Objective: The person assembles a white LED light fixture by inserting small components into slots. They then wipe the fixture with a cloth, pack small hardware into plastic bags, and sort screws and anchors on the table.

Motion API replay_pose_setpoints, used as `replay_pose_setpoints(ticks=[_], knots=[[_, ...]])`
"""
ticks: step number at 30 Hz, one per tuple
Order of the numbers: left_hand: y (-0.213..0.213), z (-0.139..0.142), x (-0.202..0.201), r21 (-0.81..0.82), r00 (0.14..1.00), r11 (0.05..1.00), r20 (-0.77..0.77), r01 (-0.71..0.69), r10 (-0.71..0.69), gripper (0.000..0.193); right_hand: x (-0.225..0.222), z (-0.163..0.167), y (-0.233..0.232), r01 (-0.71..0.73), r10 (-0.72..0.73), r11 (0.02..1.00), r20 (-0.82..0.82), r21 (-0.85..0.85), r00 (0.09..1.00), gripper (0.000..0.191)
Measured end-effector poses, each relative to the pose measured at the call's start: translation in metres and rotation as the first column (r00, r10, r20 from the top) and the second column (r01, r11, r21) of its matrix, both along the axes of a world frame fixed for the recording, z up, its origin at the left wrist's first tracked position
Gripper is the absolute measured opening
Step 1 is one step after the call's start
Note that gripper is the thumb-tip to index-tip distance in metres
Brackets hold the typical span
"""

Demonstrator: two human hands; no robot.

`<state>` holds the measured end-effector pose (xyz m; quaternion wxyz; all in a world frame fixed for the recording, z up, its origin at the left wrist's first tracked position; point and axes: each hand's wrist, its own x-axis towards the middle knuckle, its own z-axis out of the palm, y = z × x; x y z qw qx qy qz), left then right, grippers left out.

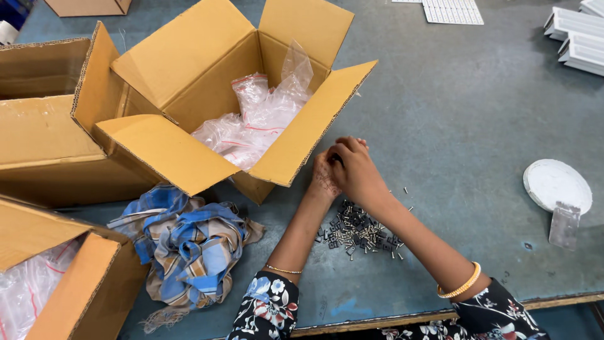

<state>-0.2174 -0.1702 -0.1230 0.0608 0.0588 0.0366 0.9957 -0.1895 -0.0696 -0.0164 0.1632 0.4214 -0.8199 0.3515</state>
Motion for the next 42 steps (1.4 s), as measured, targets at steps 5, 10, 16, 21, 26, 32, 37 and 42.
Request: replay_pose_setpoints(ticks=[5, 10, 16, 21, 26, 32, 37, 42], knots=[[-0.01, -0.007, -0.012, -0.056, 0.961, 0.992, 0.248, -0.111, 0.121, 0.023, 0.026, 0.017, 0.017, 0.027, -0.035, 0.997, 0.124, 0.068, 0.992, 0.019], [-0.03, -0.008, -0.017, 0.213, 0.994, 0.974, 0.062, 0.073, -0.088, 0.029, 0.101, 0.008, 0.029, -0.11, 0.004, 0.956, 0.365, 0.271, 0.931, 0.044], [-0.029, -0.012, -0.018, 0.14, 0.992, 0.988, 0.098, 0.064, -0.078, 0.034, 0.115, -0.019, 0.023, 0.025, -0.083, 0.968, 0.227, 0.249, 0.97, 0.028], [-0.031, -0.016, -0.02, 0.16, 0.991, 0.985, 0.108, 0.056, -0.074, 0.031, 0.094, -0.011, 0.042, 0.056, -0.115, 0.989, 0.49, 0.133, 0.864, 0.02], [-0.03, -0.018, -0.019, 0.109, 0.995, 0.993, 0.087, 0.037, -0.046, 0.031, 0.106, -0.004, 0.047, -0.047, -0.005, 0.987, 0.318, 0.155, 0.948, 0.029], [-0.032, -0.02, -0.019, 0.139, 0.994, 0.988, 0.077, 0.072, -0.083, 0.031, 0.122, -0.012, 0.038, 0.047, -0.096, 0.971, 0.205, 0.233, 0.974, 0.026], [-0.031, -0.021, -0.019, 0.135, 0.996, 0.988, 0.043, 0.075, -0.081, 0.031, 0.116, -0.017, 0.043, 0.02, -0.05, 0.991, 0.227, 0.134, 0.972, 0.026], [-0.032, -0.023, -0.018, 0.097, 0.998, 0.993, 0.004, 0.061, -0.062, 0.028, 0.09, -0.018, 0.058, 0.156, 0.034, 0.98, 0.881, -0.121, 0.471, 0.02]])
